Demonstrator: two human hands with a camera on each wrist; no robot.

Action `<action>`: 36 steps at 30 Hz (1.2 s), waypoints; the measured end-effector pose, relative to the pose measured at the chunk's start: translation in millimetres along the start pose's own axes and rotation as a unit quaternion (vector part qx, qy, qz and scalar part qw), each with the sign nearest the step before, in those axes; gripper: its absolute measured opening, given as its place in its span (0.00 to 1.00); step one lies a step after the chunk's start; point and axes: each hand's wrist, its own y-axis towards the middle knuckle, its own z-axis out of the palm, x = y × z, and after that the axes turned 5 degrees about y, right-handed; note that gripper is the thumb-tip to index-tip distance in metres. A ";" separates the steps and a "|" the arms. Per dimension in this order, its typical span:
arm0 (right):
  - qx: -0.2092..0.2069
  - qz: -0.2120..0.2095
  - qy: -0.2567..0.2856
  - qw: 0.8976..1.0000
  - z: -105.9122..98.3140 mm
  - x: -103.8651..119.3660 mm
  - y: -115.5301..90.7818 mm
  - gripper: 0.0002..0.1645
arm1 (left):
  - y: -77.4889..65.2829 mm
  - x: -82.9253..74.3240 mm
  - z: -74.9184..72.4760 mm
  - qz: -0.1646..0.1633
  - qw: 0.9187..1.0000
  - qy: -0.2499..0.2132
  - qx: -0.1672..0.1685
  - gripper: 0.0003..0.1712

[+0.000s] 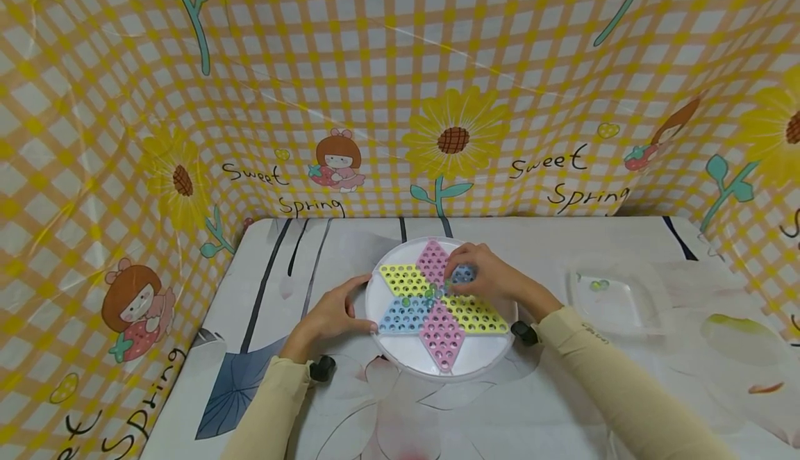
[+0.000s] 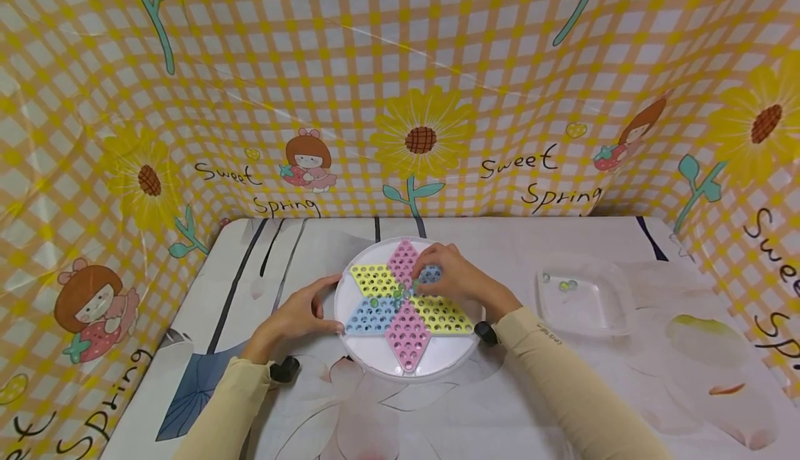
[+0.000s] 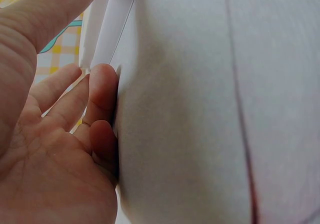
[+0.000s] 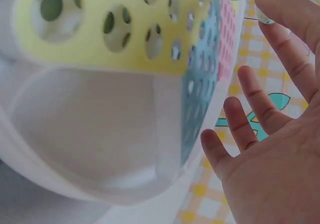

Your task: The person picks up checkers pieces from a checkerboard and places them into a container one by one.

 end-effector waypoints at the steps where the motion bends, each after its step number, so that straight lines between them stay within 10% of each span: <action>1: -0.002 -0.006 -0.002 1.000 -1.3 0.5 -0.4 0.07 | -0.1 -0.1 0.1 0.000 1.000 -0.001 0.000 0.57; 22: -0.045 -0.087 -0.001 0.995 -54.3 12.9 -8.8 0.08 | -1.1 -2.9 1.6 -0.008 1.000 0.000 0.000 0.56; 36: -0.076 -0.056 -0.019 0.995 -72.5 11.3 -20.2 0.10 | -0.9 -2.8 1.8 -0.009 1.000 0.000 -0.001 0.56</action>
